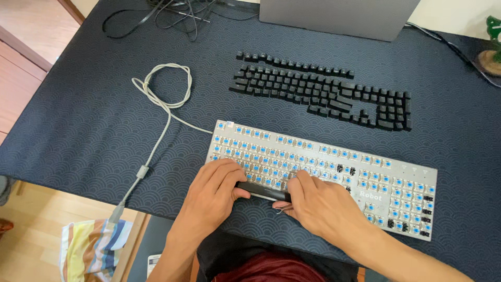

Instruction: The person removes black keycaps from a mechanical keyboard using a keycap puller and places them on the desk. The person then uses a metal keycap puller to remove additional keycaps from the keyboard.

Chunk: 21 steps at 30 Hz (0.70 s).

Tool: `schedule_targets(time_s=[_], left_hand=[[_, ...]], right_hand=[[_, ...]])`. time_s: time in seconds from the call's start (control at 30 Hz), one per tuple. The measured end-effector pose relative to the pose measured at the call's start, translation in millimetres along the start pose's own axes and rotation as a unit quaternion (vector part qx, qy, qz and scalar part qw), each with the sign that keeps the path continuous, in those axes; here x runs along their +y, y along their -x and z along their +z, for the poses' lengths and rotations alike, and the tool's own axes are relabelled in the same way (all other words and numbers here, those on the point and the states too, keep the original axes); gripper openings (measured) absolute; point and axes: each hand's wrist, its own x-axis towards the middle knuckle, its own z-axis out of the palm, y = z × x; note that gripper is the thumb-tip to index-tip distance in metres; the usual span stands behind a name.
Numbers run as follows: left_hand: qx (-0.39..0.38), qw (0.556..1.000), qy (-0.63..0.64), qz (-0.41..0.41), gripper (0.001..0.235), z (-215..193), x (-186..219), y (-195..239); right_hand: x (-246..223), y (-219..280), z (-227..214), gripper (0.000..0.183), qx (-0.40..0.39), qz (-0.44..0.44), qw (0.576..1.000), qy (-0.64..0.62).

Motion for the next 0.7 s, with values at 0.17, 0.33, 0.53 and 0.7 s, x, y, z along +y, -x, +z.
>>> schedule_targets(time_s=[0.17, 0.33, 0.53, 0.7], left_hand=[[-0.03, 0.999, -0.025, 0.011, 0.02, -2.9, 3.1, -3.3], [-0.011, 1.0, -0.015, 0.016, 0.015, 3.0, 0.5, -1.6], [0.016, 1.0, 0.005, -0.008, 0.017, 9.3, -2.9, 6.9], [0.022, 0.999, 0.022, -0.014, 0.023, 2.9, -1.4, 1.9]], right_hand=[[5.7, -3.1, 2.7, 0.052, 0.014, -0.046, 0.999, 0.024], [3.6, -1.9, 3.7, 0.049, 0.047, -0.056, 0.997, 0.036], [4.0, -1.8, 0.4, 0.046, 0.077, -0.056, 0.995, 0.016], [5.7, -2.6, -13.2, 0.03, 0.042, -0.025, 0.996, -0.079]])
